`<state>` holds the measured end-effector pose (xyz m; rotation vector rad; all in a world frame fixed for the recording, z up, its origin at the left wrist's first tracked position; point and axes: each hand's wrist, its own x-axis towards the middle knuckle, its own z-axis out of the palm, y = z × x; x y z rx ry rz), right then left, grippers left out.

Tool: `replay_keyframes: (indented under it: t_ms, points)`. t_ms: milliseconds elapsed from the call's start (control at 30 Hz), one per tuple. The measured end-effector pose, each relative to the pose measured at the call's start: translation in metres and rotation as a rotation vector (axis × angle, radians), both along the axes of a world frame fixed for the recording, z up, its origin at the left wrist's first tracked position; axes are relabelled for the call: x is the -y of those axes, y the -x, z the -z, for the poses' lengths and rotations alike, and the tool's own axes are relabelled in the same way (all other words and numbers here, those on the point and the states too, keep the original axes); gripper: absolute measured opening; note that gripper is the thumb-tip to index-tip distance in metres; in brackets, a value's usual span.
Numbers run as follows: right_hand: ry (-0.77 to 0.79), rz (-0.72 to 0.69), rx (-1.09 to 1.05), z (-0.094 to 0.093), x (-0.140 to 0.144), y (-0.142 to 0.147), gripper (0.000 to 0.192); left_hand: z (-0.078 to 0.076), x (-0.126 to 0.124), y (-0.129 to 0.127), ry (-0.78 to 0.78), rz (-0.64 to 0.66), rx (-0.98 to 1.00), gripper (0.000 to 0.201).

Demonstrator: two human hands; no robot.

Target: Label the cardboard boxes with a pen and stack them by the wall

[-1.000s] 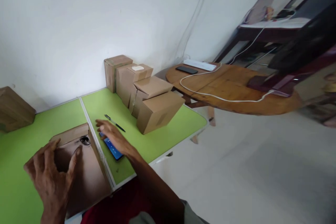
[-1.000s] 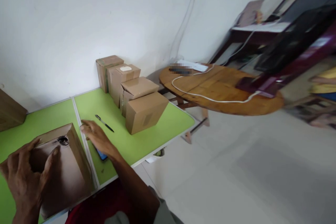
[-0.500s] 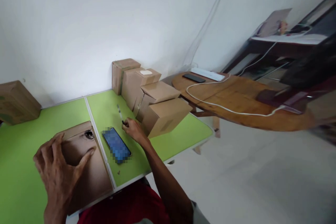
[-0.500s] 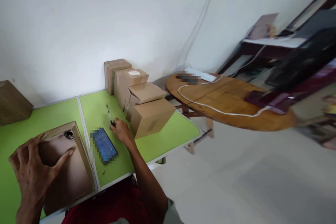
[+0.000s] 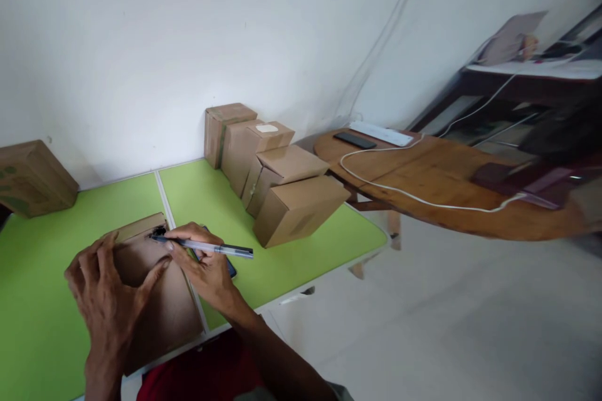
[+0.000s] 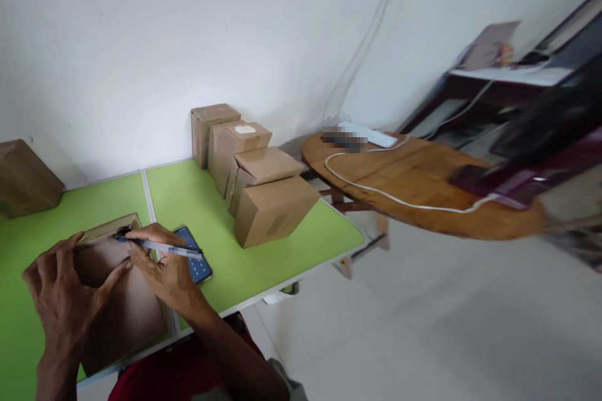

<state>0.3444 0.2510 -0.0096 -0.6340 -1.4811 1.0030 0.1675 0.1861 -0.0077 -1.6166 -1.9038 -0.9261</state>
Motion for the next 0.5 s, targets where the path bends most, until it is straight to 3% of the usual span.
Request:
replay_keyframes:
  t_ms: [333,500]
  points:
    - [-0.237,-0.008,0.022,0.006,-0.005,-0.004,0.013,-0.002,-0.001,-0.002,-0.018,0.001,-0.058,0.105]
    - [-0.173,0.013,0.073,0.008,-0.002,-0.020,0.012,-0.004,-0.002,-0.004,-0.016,-0.005,-0.042,0.109]
